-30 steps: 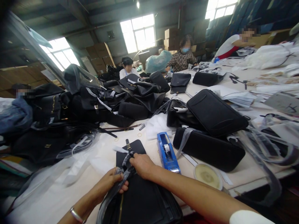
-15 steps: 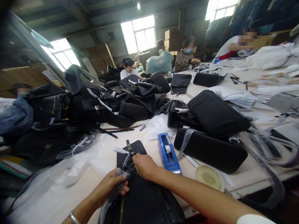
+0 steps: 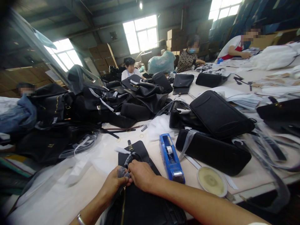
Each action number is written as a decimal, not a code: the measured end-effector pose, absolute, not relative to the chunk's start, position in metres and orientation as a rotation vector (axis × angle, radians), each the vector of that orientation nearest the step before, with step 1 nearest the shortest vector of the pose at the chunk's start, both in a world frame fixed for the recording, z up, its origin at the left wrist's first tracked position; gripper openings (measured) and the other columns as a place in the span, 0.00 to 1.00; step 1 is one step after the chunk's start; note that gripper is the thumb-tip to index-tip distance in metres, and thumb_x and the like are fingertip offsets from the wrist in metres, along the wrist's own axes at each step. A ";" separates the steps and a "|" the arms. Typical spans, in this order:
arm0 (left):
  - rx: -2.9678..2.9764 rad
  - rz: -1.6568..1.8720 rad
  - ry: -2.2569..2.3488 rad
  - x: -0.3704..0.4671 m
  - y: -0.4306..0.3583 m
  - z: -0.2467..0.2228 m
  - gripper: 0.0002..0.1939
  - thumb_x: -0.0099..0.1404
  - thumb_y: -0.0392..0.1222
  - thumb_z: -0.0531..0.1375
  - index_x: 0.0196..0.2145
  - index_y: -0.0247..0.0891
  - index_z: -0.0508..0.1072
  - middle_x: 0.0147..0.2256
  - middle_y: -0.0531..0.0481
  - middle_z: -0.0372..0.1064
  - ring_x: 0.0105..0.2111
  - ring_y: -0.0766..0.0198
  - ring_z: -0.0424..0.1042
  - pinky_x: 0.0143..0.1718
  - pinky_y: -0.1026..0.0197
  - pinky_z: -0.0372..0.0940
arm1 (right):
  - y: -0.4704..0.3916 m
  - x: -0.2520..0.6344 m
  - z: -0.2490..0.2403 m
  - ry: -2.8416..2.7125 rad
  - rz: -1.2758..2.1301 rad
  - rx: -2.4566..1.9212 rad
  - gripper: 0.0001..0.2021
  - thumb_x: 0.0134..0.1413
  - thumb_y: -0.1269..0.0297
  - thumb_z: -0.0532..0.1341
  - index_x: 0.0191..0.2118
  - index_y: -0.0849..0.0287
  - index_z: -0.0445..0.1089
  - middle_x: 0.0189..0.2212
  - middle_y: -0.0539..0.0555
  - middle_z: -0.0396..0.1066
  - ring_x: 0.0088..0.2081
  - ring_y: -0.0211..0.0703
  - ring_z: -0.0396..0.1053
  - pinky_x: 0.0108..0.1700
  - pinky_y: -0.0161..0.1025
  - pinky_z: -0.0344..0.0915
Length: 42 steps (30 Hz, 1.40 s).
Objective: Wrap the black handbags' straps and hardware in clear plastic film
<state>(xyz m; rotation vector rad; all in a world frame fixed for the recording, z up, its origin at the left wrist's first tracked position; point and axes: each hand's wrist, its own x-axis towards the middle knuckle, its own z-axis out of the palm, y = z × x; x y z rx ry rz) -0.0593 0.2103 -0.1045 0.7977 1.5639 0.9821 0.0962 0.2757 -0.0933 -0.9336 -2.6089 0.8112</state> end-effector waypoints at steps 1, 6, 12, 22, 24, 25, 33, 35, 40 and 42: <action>0.817 0.996 1.565 -0.060 0.210 -0.105 0.14 0.46 0.30 0.60 0.31 0.38 0.62 0.25 0.54 0.72 0.27 0.60 0.74 0.31 0.59 0.67 | 0.274 0.096 -0.093 -2.580 0.833 -0.941 0.08 0.54 0.68 0.57 0.40 0.58 0.71 0.39 0.54 0.72 0.38 0.44 0.70 0.36 0.36 0.60; 0.909 1.015 1.619 -0.062 0.209 -0.110 0.14 0.45 0.31 0.64 0.30 0.39 0.65 0.24 0.57 0.68 0.26 0.63 0.70 0.29 0.62 0.64 | 0.275 0.089 -0.097 -2.409 1.177 -1.113 0.09 0.49 0.71 0.57 0.36 0.59 0.74 0.30 0.51 0.76 0.35 0.40 0.72 0.35 0.32 0.61; 0.990 0.985 1.648 -0.059 0.206 -0.107 0.15 0.45 0.32 0.66 0.29 0.39 0.65 0.24 0.58 0.68 0.27 0.64 0.69 0.27 0.65 0.61 | 0.288 0.080 -0.102 -2.493 1.323 -1.167 0.07 0.45 0.67 0.60 0.23 0.58 0.75 0.19 0.50 0.73 0.23 0.39 0.69 0.23 0.32 0.53; 0.860 0.788 1.538 -0.055 0.205 -0.093 0.17 0.53 0.48 0.66 0.32 0.38 0.63 0.21 0.50 0.73 0.20 0.61 0.73 0.21 0.63 0.65 | 0.268 0.097 -0.085 -2.687 0.558 -0.966 0.10 0.52 0.65 0.55 0.39 0.63 0.67 0.37 0.59 0.71 0.34 0.46 0.69 0.32 0.38 0.58; 0.840 0.760 1.526 -0.055 0.206 -0.092 0.17 0.53 0.48 0.66 0.32 0.37 0.63 0.22 0.49 0.73 0.20 0.62 0.73 0.20 0.64 0.65 | 0.266 0.097 -0.087 -2.712 0.526 -0.912 0.10 0.52 0.66 0.55 0.40 0.63 0.65 0.39 0.60 0.69 0.35 0.46 0.68 0.32 0.38 0.58; 0.833 0.747 1.520 -0.055 0.206 -0.091 0.17 0.54 0.49 0.65 0.32 0.37 0.63 0.22 0.49 0.73 0.19 0.62 0.73 0.19 0.64 0.65 | 0.266 0.097 -0.088 -2.698 0.550 -0.901 0.10 0.52 0.66 0.55 0.40 0.63 0.65 0.38 0.59 0.69 0.35 0.46 0.68 0.32 0.38 0.58; 0.807 0.750 1.498 -0.057 0.204 -0.096 0.21 0.53 0.52 0.65 0.36 0.39 0.60 0.21 0.51 0.73 0.18 0.60 0.74 0.18 0.64 0.65 | 0.279 0.091 -0.105 -2.130 1.405 -1.015 0.14 0.44 0.76 0.57 0.40 0.58 0.61 0.25 0.46 0.67 0.25 0.34 0.65 0.27 0.30 0.58; 0.807 0.749 1.486 -0.056 0.203 -0.096 0.21 0.53 0.51 0.66 0.35 0.39 0.60 0.21 0.51 0.73 0.19 0.60 0.74 0.19 0.64 0.65 | 0.283 0.092 -0.106 -1.981 1.688 -1.038 0.16 0.43 0.75 0.58 0.42 0.59 0.60 0.25 0.45 0.67 0.22 0.33 0.64 0.23 0.29 0.59; 0.805 0.752 1.470 -0.056 0.201 -0.096 0.19 0.54 0.49 0.65 0.35 0.40 0.59 0.21 0.52 0.72 0.18 0.62 0.73 0.18 0.65 0.64 | 0.298 0.102 -0.096 -1.604 1.920 -1.192 0.13 0.49 0.72 0.55 0.44 0.60 0.60 0.20 0.41 0.59 0.18 0.31 0.60 0.23 0.30 0.63; 0.799 0.758 1.472 -0.056 0.201 -0.096 0.19 0.55 0.48 0.64 0.35 0.40 0.58 0.21 0.52 0.72 0.18 0.63 0.72 0.17 0.66 0.64 | 0.302 0.107 -0.092 -1.611 1.869 -1.212 0.10 0.51 0.71 0.56 0.42 0.60 0.61 0.20 0.41 0.58 0.17 0.30 0.59 0.22 0.29 0.62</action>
